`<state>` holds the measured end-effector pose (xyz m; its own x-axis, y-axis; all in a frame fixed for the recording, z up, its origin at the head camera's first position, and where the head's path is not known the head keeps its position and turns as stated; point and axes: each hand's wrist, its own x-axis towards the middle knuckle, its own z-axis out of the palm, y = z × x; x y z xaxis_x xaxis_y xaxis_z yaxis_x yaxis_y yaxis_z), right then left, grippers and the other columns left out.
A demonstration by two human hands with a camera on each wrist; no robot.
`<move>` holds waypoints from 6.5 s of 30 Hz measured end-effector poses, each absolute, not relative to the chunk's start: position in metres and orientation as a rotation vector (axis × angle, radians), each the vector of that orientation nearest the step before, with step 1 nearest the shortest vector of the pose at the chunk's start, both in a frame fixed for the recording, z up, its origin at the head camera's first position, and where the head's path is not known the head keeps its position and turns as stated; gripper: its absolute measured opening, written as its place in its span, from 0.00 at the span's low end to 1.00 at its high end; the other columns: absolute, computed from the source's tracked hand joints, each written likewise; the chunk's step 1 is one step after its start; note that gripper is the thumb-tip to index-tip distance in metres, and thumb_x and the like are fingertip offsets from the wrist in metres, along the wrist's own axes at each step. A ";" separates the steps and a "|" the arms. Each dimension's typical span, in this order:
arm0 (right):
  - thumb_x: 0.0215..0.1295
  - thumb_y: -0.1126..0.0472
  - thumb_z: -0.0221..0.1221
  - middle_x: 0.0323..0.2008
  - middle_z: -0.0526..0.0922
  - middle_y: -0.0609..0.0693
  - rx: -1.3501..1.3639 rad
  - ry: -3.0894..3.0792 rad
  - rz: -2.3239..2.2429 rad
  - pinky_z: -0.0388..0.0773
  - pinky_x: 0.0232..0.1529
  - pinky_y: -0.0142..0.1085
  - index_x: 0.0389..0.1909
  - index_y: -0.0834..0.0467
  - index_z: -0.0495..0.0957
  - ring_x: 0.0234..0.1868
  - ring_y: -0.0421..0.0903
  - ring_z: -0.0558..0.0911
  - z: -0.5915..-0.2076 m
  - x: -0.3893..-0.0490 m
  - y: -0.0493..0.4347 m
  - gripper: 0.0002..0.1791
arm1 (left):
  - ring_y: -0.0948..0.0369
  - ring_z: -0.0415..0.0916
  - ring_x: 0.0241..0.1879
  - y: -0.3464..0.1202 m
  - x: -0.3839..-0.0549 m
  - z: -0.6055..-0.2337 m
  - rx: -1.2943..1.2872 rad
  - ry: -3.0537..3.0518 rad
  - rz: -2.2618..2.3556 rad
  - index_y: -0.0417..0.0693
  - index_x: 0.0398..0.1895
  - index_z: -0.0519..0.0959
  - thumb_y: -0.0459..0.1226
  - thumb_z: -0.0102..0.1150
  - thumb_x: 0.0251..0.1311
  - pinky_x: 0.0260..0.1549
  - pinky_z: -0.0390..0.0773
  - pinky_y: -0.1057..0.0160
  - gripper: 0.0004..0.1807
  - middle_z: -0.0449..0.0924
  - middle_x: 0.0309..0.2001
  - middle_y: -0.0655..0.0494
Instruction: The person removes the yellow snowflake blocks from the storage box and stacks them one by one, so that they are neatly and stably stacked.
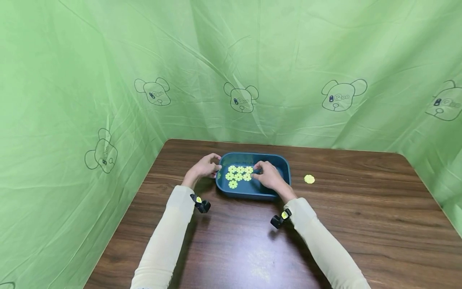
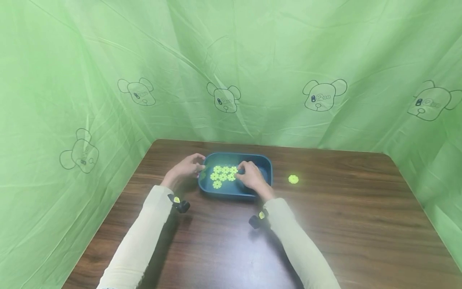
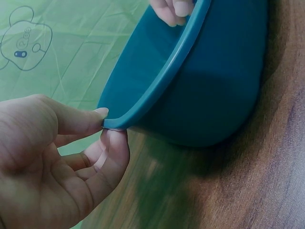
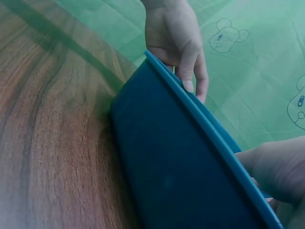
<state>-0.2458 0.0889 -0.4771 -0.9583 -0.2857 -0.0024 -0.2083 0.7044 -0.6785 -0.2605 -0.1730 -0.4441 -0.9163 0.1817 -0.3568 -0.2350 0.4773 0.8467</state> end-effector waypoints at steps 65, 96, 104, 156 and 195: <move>0.65 0.53 0.60 0.44 0.80 0.54 -0.192 2.509 -1.583 0.72 0.46 0.37 0.41 0.59 0.78 0.45 0.49 0.75 -0.441 -0.243 0.107 0.13 | 0.59 0.72 0.28 -0.175 -0.264 -0.447 -0.041 2.316 1.436 0.45 0.63 0.64 0.31 0.51 0.67 0.35 0.82 0.59 0.22 0.73 0.35 0.46; 0.65 0.53 0.61 0.35 0.75 0.45 -0.005 2.613 -1.739 0.74 0.35 0.33 0.40 0.64 0.76 0.35 0.44 0.73 -0.437 -0.237 0.173 0.16 | 0.59 0.73 0.28 -0.176 -0.272 -0.445 -0.048 2.308 1.415 0.46 0.63 0.64 0.32 0.52 0.67 0.37 0.83 0.57 0.22 0.71 0.32 0.47; 0.65 0.53 0.60 0.31 0.73 0.40 0.091 2.620 -1.756 0.72 0.34 0.29 0.42 0.65 0.75 0.33 0.39 0.73 -0.436 -0.229 0.196 0.17 | 0.56 0.73 0.31 -0.174 -0.271 -0.442 -0.055 2.300 1.414 0.46 0.63 0.64 0.31 0.52 0.67 0.32 0.82 0.62 0.21 0.72 0.35 0.44; 0.63 0.54 0.56 0.45 0.81 0.64 0.362 3.004 -1.019 0.70 0.48 0.55 0.38 0.61 0.80 0.50 0.67 0.76 -0.497 -0.229 0.259 0.14 | 0.59 0.72 0.28 -0.175 -0.268 -0.451 -0.039 2.314 1.435 0.46 0.63 0.64 0.32 0.51 0.68 0.33 0.82 0.61 0.22 0.71 0.39 0.41; 0.67 0.52 0.54 0.44 0.79 0.61 0.150 3.152 -1.221 0.69 0.47 0.50 0.43 0.61 0.78 0.45 0.57 0.76 -0.455 -0.230 0.233 0.16 | 0.57 0.72 0.30 -0.173 -0.264 -0.446 -0.042 2.313 1.422 0.46 0.63 0.64 0.32 0.51 0.68 0.40 0.82 0.54 0.21 0.70 0.39 0.42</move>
